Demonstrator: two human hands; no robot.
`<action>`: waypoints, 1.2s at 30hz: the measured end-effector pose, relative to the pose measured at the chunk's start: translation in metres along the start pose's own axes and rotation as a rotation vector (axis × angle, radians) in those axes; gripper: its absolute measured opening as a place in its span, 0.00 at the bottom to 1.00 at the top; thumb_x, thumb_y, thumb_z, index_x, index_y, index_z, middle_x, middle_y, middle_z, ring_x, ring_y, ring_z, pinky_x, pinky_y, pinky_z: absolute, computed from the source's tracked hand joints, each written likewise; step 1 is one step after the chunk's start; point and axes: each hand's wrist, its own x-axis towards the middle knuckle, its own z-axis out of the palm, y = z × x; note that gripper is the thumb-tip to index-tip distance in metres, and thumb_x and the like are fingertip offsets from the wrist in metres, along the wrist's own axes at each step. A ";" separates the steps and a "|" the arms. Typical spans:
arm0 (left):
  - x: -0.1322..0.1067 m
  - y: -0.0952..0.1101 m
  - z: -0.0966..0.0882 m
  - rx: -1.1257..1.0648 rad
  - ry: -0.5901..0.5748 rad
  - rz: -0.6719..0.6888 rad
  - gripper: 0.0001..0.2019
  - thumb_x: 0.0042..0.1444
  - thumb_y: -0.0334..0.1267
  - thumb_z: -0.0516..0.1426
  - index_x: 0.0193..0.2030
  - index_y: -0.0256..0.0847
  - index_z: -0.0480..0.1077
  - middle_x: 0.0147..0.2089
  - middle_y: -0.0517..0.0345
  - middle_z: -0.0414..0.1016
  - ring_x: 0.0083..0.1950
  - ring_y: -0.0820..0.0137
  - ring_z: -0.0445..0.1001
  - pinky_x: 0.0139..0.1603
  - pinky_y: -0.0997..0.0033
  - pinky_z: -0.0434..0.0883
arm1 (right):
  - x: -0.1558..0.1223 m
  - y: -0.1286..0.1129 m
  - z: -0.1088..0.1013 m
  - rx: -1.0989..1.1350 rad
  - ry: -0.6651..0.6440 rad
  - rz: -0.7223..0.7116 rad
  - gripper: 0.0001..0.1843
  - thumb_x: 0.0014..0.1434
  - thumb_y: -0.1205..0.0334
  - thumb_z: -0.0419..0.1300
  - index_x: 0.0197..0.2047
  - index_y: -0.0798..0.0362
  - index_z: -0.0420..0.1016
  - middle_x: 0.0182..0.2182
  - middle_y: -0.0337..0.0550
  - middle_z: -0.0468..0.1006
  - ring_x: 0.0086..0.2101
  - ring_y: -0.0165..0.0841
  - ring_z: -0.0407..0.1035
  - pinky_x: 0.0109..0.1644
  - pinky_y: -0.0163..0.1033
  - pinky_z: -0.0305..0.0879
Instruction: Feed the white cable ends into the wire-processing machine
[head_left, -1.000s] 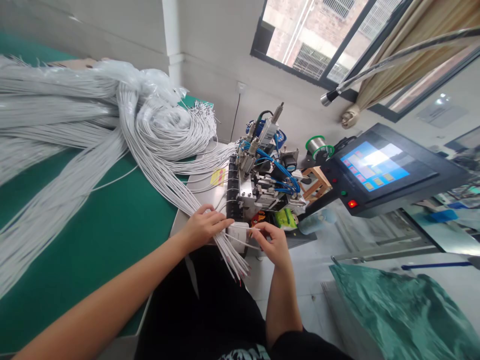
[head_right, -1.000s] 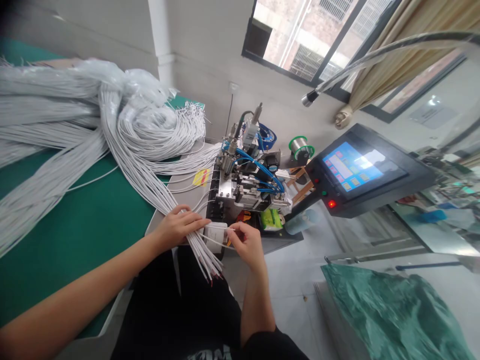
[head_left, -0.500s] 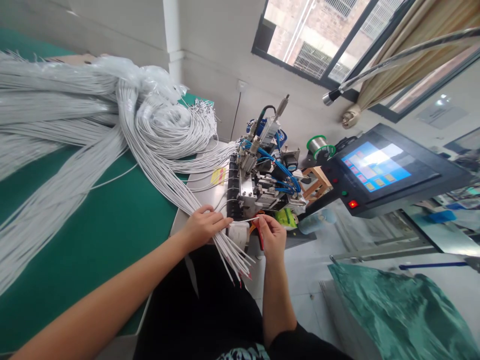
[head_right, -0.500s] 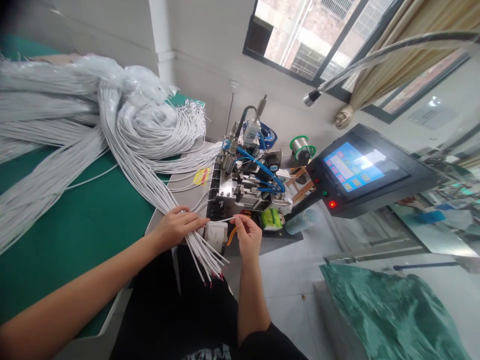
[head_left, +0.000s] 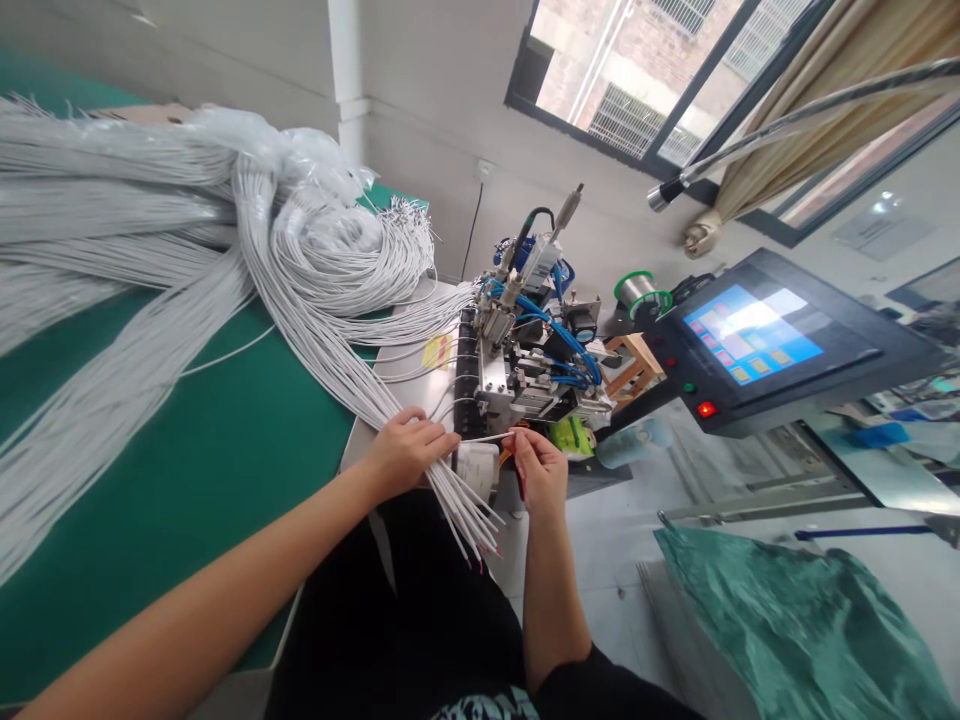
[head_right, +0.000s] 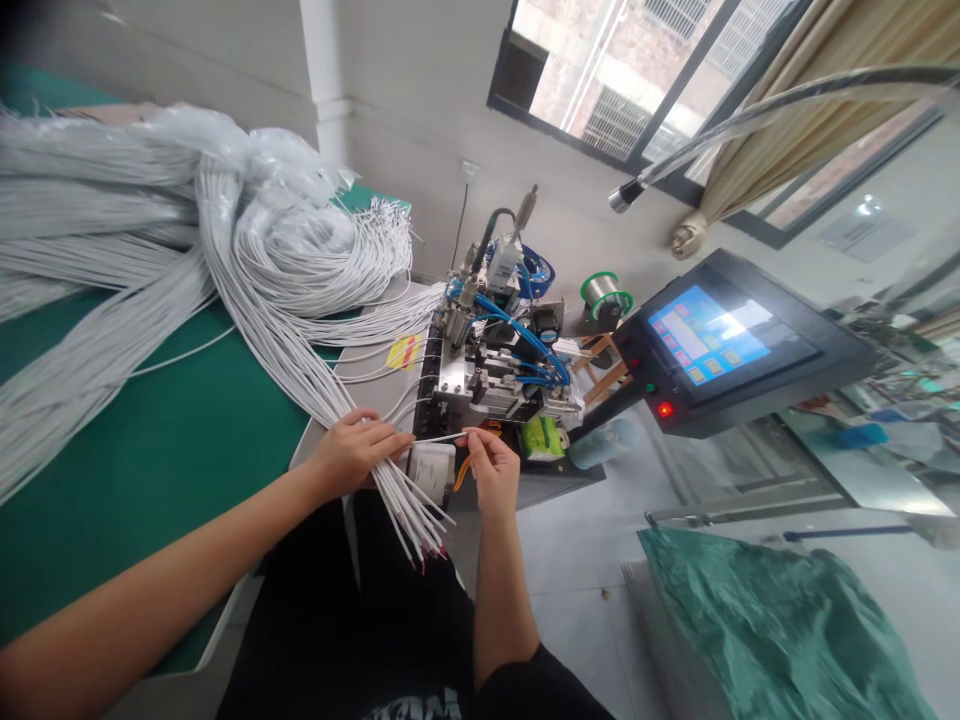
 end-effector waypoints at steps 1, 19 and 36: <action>0.000 0.000 0.000 -0.004 -0.003 -0.007 0.07 0.62 0.32 0.51 0.39 0.41 0.70 0.28 0.64 0.72 0.29 0.75 0.69 0.46 0.67 0.64 | 0.000 0.000 0.000 -0.007 0.000 0.003 0.17 0.53 0.50 0.65 0.38 0.55 0.81 0.28 0.43 0.80 0.15 0.20 0.53 0.17 0.30 0.52; 0.002 0.001 -0.002 -0.019 -0.012 -0.063 0.07 0.57 0.29 0.52 0.31 0.41 0.67 0.26 0.63 0.68 0.30 0.72 0.67 0.48 0.64 0.60 | 0.001 -0.002 0.004 -0.018 -0.061 0.018 0.16 0.54 0.51 0.64 0.39 0.55 0.81 0.29 0.45 0.81 0.16 0.21 0.52 0.17 0.31 0.51; 0.003 0.002 -0.003 -0.005 -0.046 -0.097 0.08 0.57 0.29 0.51 0.28 0.41 0.66 0.26 0.63 0.68 0.30 0.71 0.66 0.48 0.63 0.59 | 0.002 -0.001 0.009 -0.054 -0.039 -0.006 0.18 0.54 0.49 0.63 0.40 0.55 0.80 0.29 0.45 0.80 0.16 0.21 0.51 0.16 0.31 0.47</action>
